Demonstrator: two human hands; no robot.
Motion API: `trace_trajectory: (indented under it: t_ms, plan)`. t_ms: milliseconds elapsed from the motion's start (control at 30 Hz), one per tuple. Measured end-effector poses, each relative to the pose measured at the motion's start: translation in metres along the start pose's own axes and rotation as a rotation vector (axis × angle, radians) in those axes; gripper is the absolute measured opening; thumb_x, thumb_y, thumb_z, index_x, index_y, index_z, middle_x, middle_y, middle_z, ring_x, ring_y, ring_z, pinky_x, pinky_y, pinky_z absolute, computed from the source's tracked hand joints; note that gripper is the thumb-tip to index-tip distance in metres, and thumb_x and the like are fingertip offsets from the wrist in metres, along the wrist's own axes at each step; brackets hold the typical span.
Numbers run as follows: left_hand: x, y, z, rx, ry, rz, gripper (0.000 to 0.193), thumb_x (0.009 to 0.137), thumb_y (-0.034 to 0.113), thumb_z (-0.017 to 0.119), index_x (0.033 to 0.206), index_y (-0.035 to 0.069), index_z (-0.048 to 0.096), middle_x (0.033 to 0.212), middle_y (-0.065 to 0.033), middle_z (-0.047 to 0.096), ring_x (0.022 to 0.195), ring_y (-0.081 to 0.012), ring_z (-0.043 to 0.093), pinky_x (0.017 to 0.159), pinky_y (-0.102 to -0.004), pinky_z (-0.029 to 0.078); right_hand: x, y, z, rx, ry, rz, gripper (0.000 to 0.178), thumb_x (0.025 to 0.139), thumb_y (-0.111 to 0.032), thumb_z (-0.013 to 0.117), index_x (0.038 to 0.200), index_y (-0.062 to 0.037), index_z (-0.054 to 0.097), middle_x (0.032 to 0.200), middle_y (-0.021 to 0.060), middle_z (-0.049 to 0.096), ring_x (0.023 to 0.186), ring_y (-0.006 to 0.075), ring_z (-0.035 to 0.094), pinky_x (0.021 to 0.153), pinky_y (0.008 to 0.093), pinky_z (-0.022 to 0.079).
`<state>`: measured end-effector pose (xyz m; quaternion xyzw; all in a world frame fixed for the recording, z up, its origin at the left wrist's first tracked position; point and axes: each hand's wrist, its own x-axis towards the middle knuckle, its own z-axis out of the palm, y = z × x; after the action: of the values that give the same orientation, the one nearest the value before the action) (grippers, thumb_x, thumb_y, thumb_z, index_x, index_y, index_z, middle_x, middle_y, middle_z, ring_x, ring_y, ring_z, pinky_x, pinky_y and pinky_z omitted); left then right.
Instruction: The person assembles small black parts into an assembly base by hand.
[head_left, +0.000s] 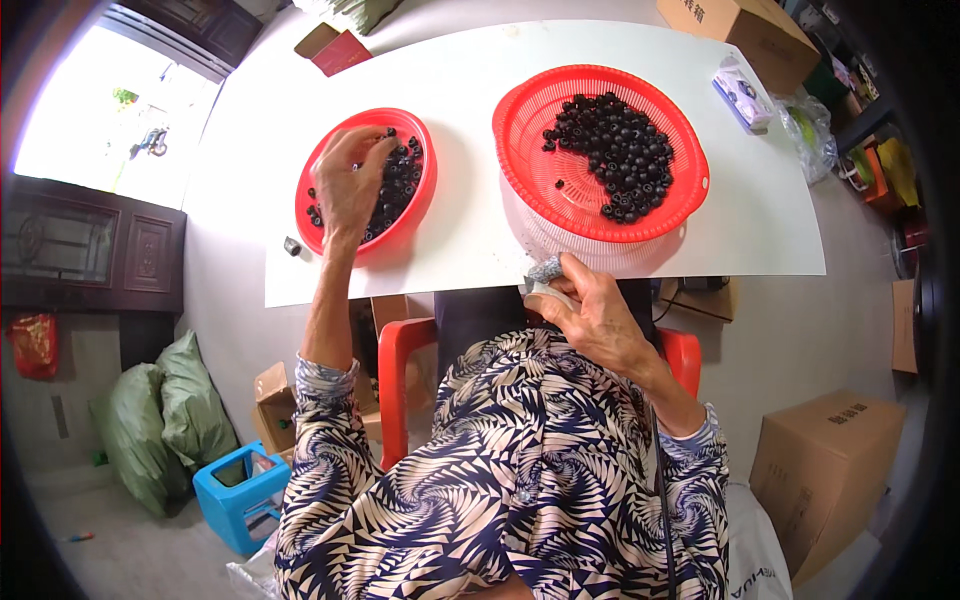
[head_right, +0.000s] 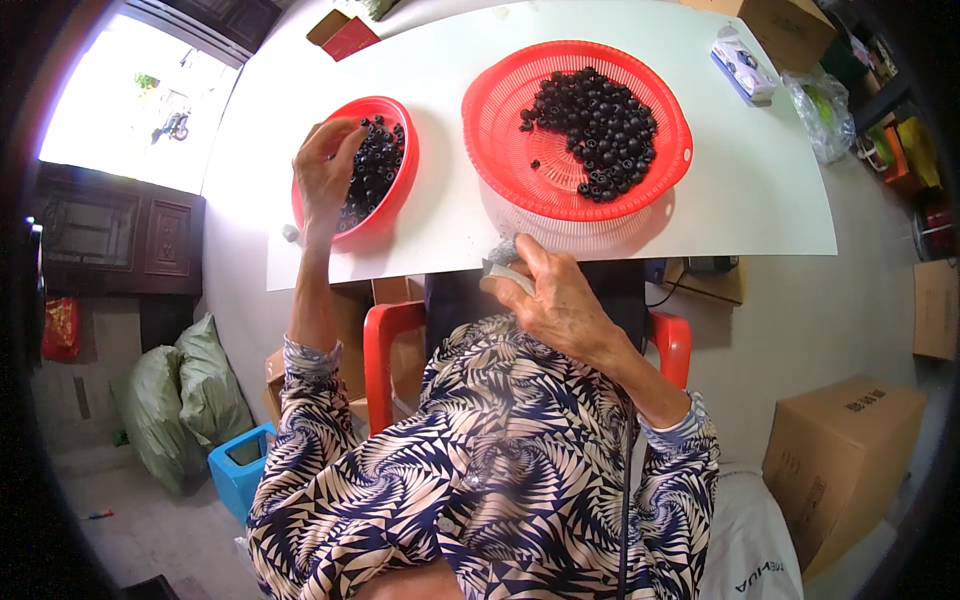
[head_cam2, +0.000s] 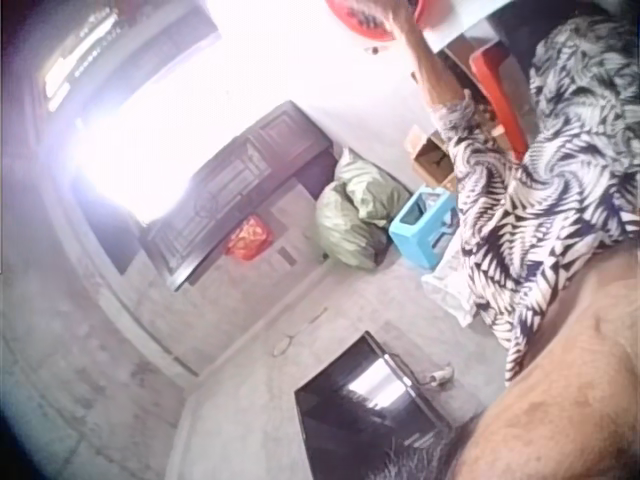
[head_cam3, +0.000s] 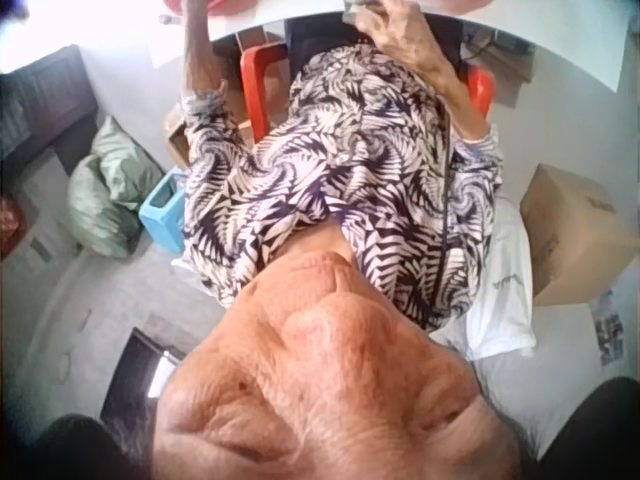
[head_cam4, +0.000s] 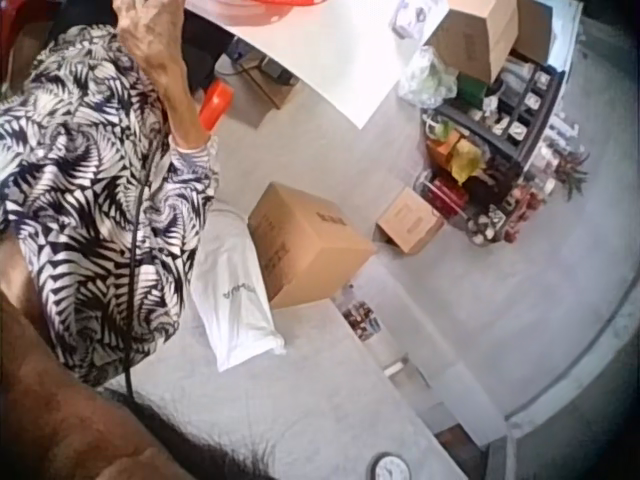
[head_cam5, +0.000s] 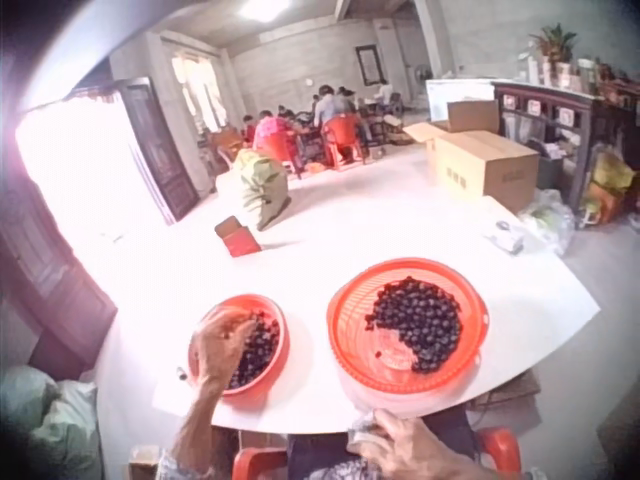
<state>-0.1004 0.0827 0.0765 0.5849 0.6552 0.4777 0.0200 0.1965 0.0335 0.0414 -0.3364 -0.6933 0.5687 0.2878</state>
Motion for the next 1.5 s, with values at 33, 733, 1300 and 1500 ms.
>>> trace_trajectory:
  t_ms: [33,733,1300,1500]
  plan:
    - [0.000,0.016,0.009,-0.043,-0.123,0.007,0.013,0.081,0.009,0.068,0.092,0.002,0.070,0.085,-0.0078,0.069,0.077,-0.0145,0.065,0.072,-0.0275,0.051,0.000,-0.001,0.000,-0.038,-0.029,-0.008,0.026,0.083,-0.013,0.064,0.088,0.0040,0.044,0.064,0.0201,0.056,0.055,0.0318,0.054,0.056,0.0375,0.044]
    - [0.011,0.071,0.160,0.050,-0.992,0.575,0.013,0.068,0.000,0.064,0.080,-0.001,0.065,0.082,-0.0126,0.063,0.076,-0.0282,0.062,0.067,-0.0385,0.050,-0.002,-0.005,0.003,-0.210,-0.063,-0.115,0.032,0.081,-0.019,0.066,0.089,0.0042,0.046,0.068,0.0279,0.057,0.070,0.0464,0.059,0.063,0.0495,0.045]
    - [-0.107,0.068,0.035,-1.466,-0.539,-0.718,0.017,0.083,0.006,0.064,0.098,-0.001,0.065,0.095,-0.0082,0.062,0.085,-0.0166,0.060,0.078,-0.0286,0.049,0.001,-0.007,0.013,-0.040,-0.044,0.094,0.026,0.081,-0.012,0.062,0.098,0.0045,0.052,0.075,0.0187,0.063,0.067,0.0222,0.060,0.064,0.0354,0.046]
    - [-0.118,0.056,0.037,-1.553,-0.514,-0.712,0.018,0.084,0.004,0.064,0.100,-0.002,0.065,0.096,-0.0083,0.061,0.090,-0.0168,0.060,0.081,-0.0273,0.049,0.004,-0.007,0.009,-0.103,-0.046,0.144,0.024,0.082,-0.009,0.064,0.097,0.0060,0.052,0.075,0.0173,0.065,0.067,0.0174,0.061,0.061,0.0320,0.047]
